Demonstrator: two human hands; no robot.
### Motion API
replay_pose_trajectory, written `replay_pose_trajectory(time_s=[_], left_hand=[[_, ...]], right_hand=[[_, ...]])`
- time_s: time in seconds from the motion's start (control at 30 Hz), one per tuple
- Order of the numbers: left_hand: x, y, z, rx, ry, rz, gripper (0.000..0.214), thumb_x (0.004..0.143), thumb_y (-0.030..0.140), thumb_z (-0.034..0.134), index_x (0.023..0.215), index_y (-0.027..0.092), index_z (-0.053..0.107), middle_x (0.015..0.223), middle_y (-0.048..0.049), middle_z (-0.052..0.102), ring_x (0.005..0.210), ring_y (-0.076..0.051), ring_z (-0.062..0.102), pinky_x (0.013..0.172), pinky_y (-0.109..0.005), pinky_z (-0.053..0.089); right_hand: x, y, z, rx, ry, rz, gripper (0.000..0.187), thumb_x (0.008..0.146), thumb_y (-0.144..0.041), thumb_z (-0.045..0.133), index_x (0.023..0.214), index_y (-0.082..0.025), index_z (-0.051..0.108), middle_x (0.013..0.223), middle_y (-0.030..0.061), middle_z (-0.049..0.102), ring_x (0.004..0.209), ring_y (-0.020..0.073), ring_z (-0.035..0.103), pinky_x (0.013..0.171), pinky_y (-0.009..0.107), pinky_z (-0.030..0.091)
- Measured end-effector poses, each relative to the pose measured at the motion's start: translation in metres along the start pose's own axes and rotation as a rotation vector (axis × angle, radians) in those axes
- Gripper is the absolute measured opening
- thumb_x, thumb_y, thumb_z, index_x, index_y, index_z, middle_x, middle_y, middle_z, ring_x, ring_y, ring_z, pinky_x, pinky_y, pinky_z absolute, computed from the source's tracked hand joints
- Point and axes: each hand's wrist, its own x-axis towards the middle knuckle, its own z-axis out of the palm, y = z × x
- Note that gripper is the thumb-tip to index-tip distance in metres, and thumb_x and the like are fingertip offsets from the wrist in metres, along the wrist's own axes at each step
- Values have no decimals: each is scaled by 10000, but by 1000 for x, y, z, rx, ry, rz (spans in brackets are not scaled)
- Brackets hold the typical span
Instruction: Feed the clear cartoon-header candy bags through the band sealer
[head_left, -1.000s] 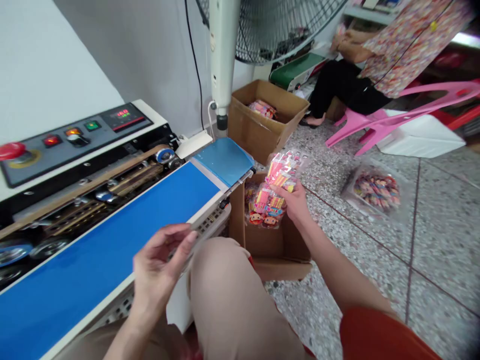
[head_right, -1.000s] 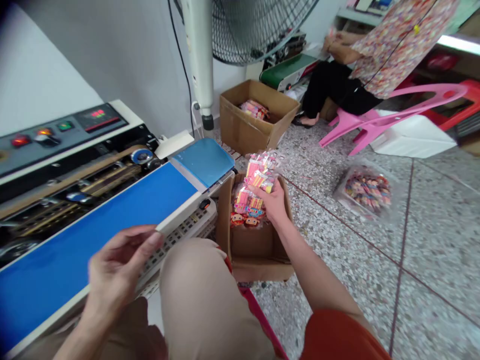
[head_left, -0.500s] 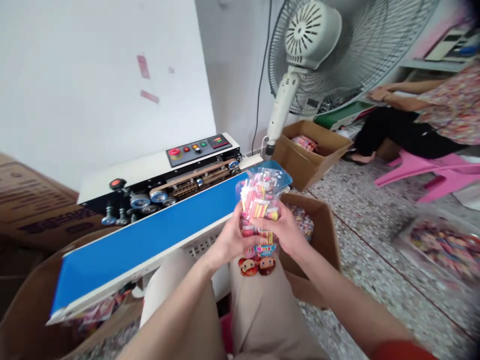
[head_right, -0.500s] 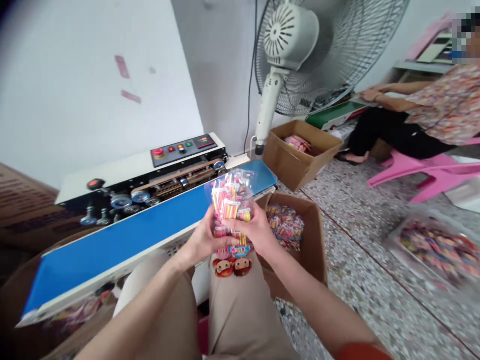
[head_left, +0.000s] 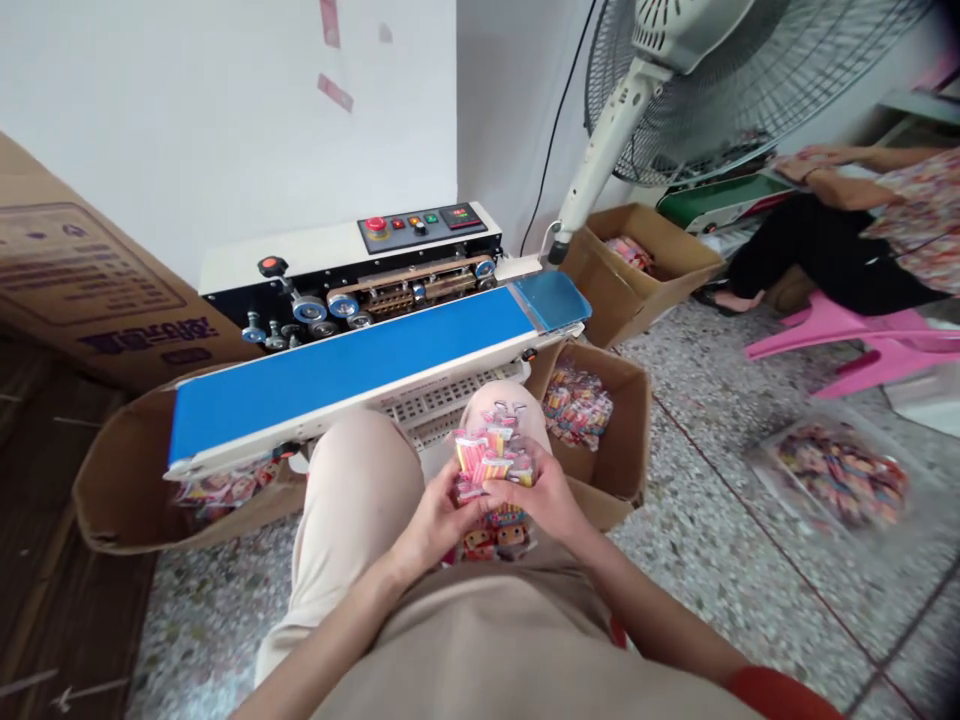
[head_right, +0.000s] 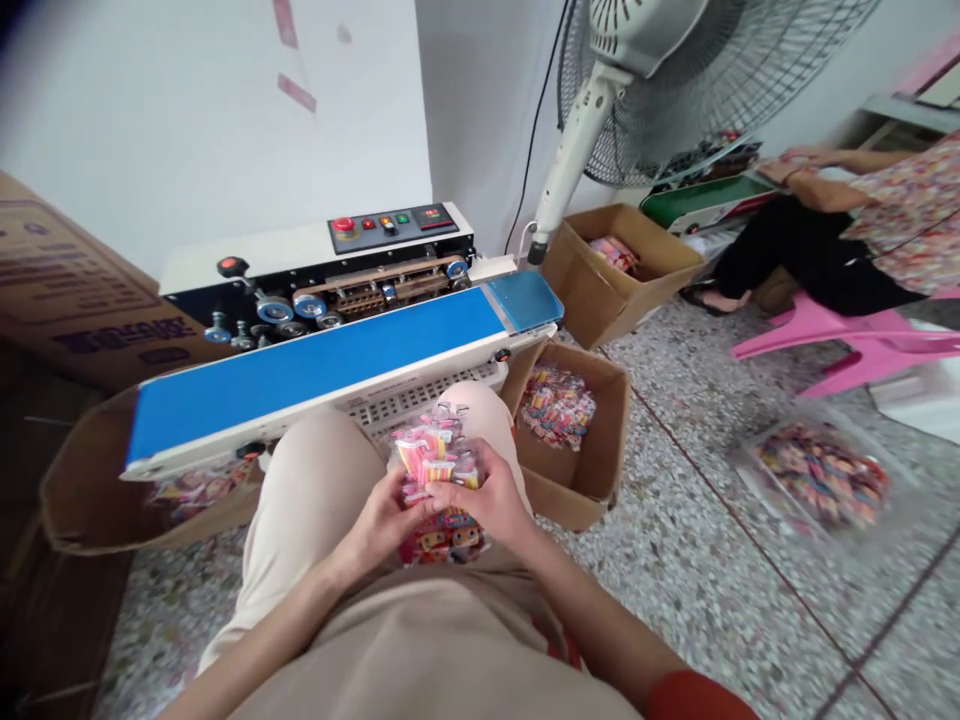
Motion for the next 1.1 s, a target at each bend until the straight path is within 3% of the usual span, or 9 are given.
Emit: replay_pose_trajectory(time_s=[0.13, 0.33, 0.6, 0.73, 0.8, 0.87, 0.97, 1.1], left_hand=[[-9, -11, 3, -103, 40, -53, 469, 679, 346, 799, 1049, 134, 603, 996, -99, 711, 856, -213, 664, 826, -347, 537], [-15, -14, 14, -238, 3, -25, 695, 661, 254, 817, 1264, 189, 477, 1155, -112, 663, 1000, -233, 647, 900, -372, 517], [-16, -38, 18, -204, 15, -33, 474, 629, 288, 837, 1028, 146, 624, 981, -74, 715, 883, -213, 665, 873, -336, 518], [-22, -28, 28, -237, -1, -12, 572, 596, 368, 849, 1071, 147, 618, 1040, -98, 688, 954, -242, 643, 903, -351, 496], [-23, -19, 32, -281, 10, 67, 708, 564, 371, 867, 1169, 165, 561, 1119, -94, 647, 1008, -238, 616, 937, -350, 471], [-23, -13, 33, -314, -13, 117, 682, 611, 394, 837, 1182, 170, 537, 1103, -80, 632, 998, -218, 605, 938, -345, 460], [-22, -11, 33, -290, -1, 91, 526, 676, 464, 772, 1038, 140, 571, 953, -59, 639, 908, -204, 608, 864, -330, 479], [-25, -20, 29, -208, 80, 20, 619, 524, 491, 849, 973, 141, 605, 916, -65, 661, 907, -246, 610, 829, -344, 499]], right_hand=[[-13, 9, 0, -20, 25, -47, 478, 675, -309, 786, 1091, -223, 568, 1024, 24, 693, 899, 182, 658, 818, 301, 528], [-15, 17, -16, -122, -63, -23, 367, 725, -357, 740, 1030, -197, 612, 973, 31, 701, 897, 196, 653, 824, 316, 522], [-32, 36, -32, -286, -78, -60, 492, 697, -371, 756, 1127, -212, 577, 985, 43, 708, 869, 215, 671, 778, 331, 550], [-41, 41, -33, -276, 63, -81, 499, 682, -387, 754, 1120, -218, 586, 1017, 71, 709, 893, 248, 679, 788, 366, 564], [-41, 40, -34, -288, 117, -87, 448, 692, -396, 740, 1079, -213, 610, 1018, 87, 710, 896, 260, 680, 786, 372, 568], [-39, 38, -35, -305, 151, -91, 446, 689, -402, 736, 1069, -201, 621, 1016, 102, 711, 902, 269, 681, 783, 371, 571], [-37, 39, -33, -342, 134, -107, 458, 654, -406, 755, 1041, -191, 638, 1000, 108, 714, 904, 285, 682, 781, 385, 575], [-43, 53, -28, -411, 95, -115, 460, 606, -415, 775, 995, -196, 662, 998, 103, 715, 916, 313, 677, 776, 420, 573]])
